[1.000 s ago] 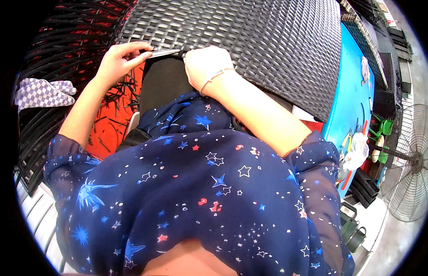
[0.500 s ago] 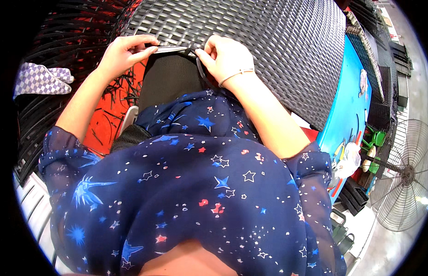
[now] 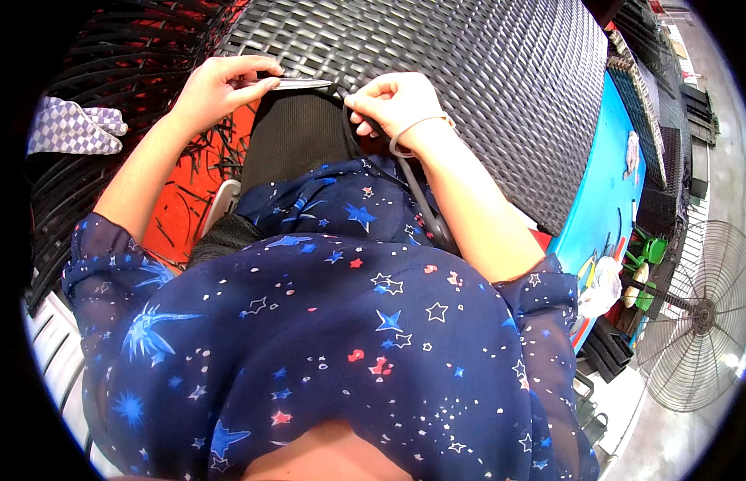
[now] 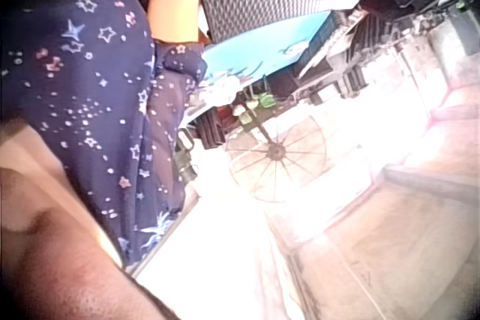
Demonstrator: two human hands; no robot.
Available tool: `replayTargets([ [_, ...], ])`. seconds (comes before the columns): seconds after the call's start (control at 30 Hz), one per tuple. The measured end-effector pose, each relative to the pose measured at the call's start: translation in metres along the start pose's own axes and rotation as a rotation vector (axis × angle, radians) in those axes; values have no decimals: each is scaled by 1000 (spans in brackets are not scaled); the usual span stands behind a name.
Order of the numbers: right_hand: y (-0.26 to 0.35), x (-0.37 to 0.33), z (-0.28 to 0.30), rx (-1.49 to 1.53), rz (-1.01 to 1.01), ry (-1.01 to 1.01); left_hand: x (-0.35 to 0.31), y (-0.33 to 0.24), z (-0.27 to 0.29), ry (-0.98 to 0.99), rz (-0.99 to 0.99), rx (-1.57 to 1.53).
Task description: The person weaves black plastic strips through the frame of a wicker-style chair seat. They thread the strips through the existing weave, pull them tight, and trim excess length with scissors. The person flips the seat to continue weaving on the underside and then returns to the top to finish the weave.
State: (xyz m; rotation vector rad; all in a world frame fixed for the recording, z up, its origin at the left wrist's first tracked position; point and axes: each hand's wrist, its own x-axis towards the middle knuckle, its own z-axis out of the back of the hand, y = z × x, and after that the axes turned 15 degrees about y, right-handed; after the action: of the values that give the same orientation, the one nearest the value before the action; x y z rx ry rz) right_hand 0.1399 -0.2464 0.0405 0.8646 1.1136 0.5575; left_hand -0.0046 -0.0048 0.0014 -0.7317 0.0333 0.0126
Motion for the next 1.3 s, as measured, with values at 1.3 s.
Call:
replayTargets([
  [1.3, 12, 34, 8, -774, 126, 0, -7, -20, -31, 1, 175, -391],
])
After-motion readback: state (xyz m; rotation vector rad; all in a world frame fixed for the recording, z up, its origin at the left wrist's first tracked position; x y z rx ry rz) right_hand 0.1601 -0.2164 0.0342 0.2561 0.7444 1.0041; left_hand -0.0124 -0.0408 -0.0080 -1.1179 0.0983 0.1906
